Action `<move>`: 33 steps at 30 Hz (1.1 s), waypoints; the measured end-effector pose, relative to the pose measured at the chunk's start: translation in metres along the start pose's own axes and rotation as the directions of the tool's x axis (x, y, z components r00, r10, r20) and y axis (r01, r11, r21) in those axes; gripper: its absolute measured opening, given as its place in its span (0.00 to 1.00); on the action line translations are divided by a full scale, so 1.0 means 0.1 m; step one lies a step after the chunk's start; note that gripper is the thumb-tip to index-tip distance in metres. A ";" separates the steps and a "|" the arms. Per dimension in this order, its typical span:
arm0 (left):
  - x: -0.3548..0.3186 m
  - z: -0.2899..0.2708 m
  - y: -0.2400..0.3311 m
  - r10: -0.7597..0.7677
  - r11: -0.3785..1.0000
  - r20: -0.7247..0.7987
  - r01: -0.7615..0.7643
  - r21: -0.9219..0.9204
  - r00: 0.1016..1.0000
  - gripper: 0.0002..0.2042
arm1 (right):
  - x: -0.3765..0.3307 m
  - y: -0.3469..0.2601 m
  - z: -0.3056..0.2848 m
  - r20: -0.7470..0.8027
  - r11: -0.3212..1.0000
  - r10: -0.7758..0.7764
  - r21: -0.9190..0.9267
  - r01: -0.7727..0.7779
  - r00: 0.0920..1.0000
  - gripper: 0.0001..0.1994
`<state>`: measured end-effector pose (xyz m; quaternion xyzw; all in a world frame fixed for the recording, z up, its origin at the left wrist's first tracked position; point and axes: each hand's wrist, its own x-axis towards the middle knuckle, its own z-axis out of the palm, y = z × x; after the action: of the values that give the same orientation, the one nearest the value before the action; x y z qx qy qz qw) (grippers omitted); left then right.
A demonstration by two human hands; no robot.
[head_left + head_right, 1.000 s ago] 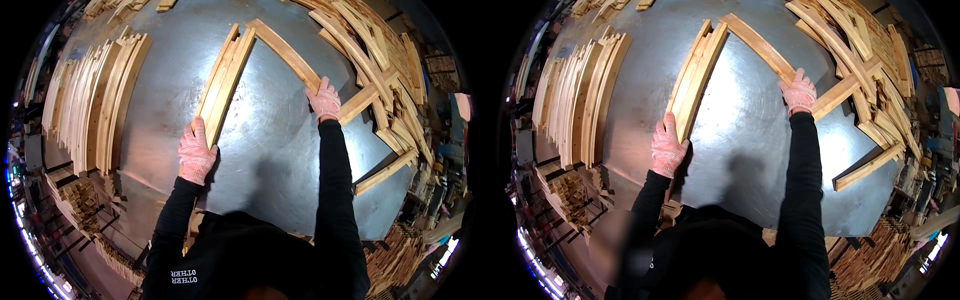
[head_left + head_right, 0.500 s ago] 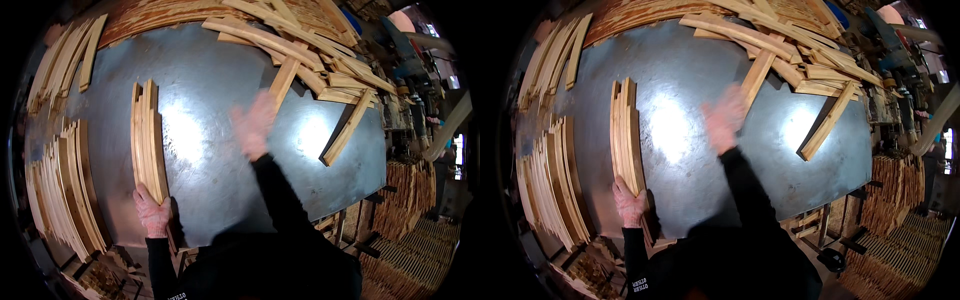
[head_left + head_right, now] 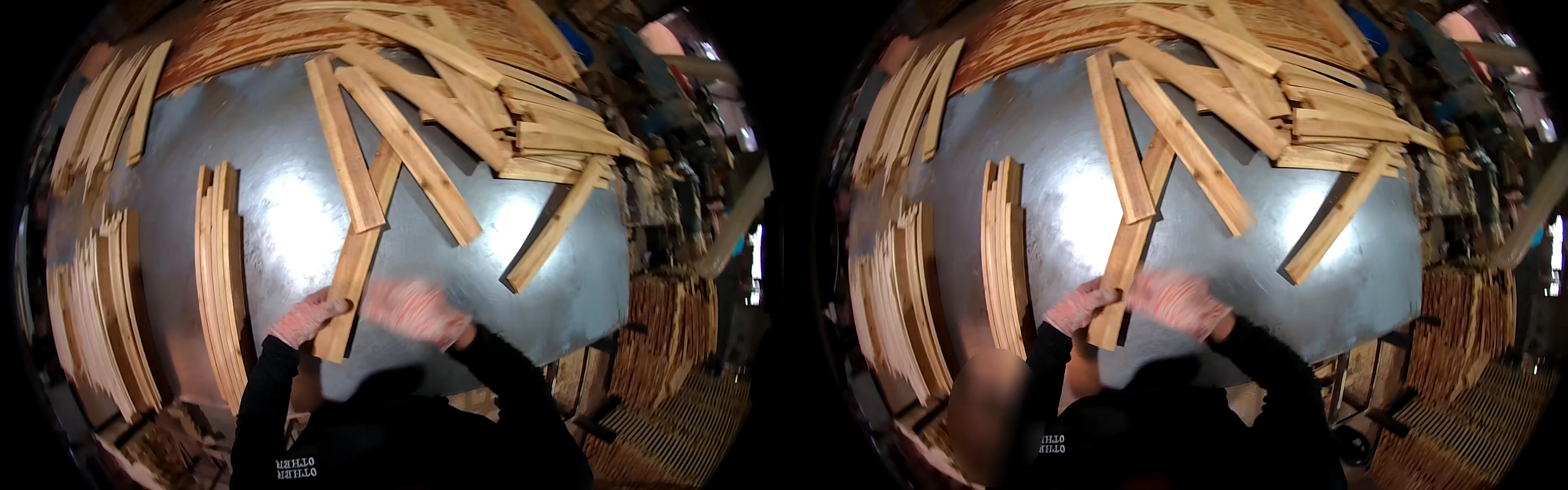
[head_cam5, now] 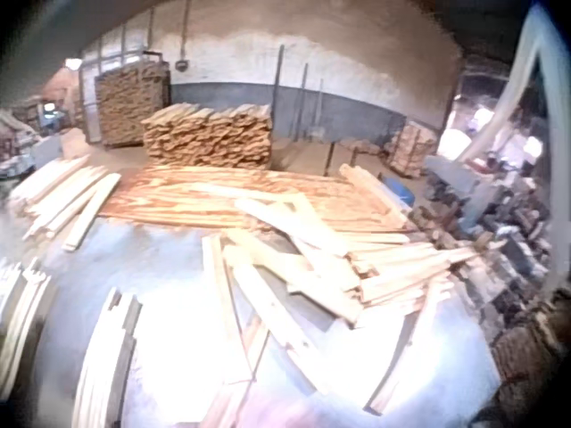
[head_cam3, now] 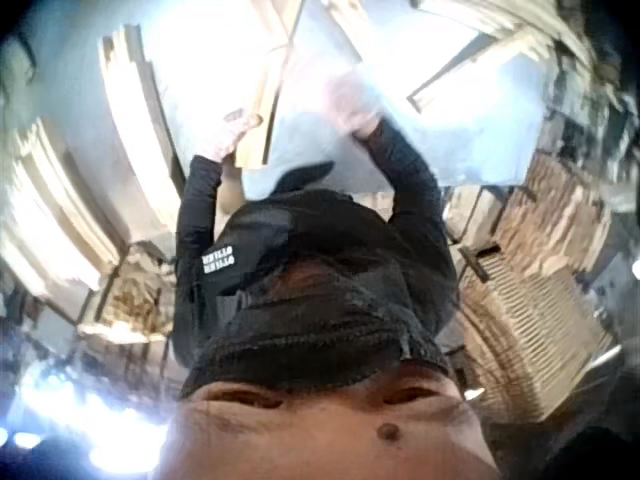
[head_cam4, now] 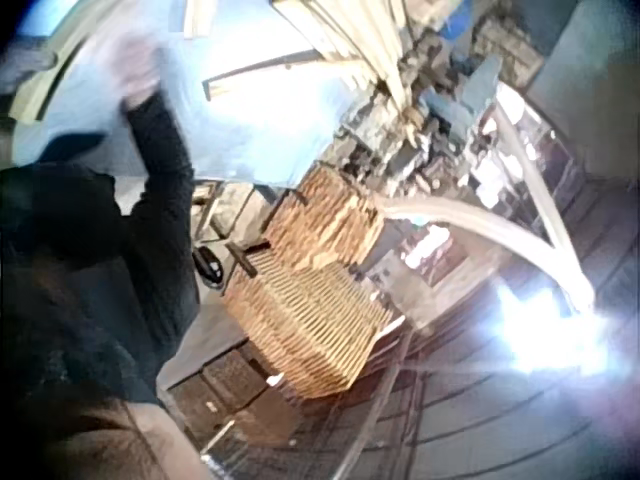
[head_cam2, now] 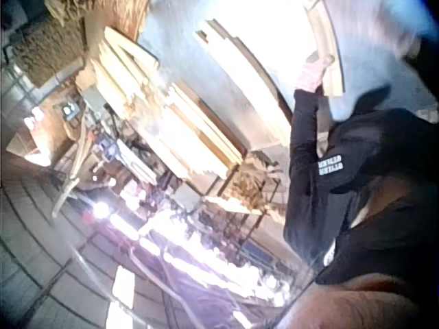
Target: The person repeatedly picks up small wooden planks from a metal table and stacks them into a neat pile. They handle the planks one by one or in small groups, aligning them carefully before placing them onto the growing stack.
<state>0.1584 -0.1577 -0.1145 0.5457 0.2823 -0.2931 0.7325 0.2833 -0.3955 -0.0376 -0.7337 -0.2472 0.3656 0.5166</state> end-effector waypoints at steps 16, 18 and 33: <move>-0.27 1.24 -0.16 0.261 0.703 -0.443 0.145 0.696 0.858 0.18 | 1.58 -0.44 -0.57 -0.526 0.744 -0.020 -0.576 -0.338 0.850 0.46; -0.24 1.26 -0.17 0.175 0.726 -0.430 0.179 0.664 0.885 0.18 | 1.81 -0.35 -0.37 -0.443 0.550 -0.102 -0.771 -0.320 0.891 0.47; -1.19 0.17 -0.91 0.450 0.627 -0.723 0.391 0.673 0.524 0.13 | 0.37 0.35 -0.01 -0.074 0.773 0.312 0.600 -0.208 0.947 0.26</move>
<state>0.0133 -0.1805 -0.0805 0.8784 0.4345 -0.0639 0.1886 0.3058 -0.3804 -0.0807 -0.5945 0.0262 0.4280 0.6802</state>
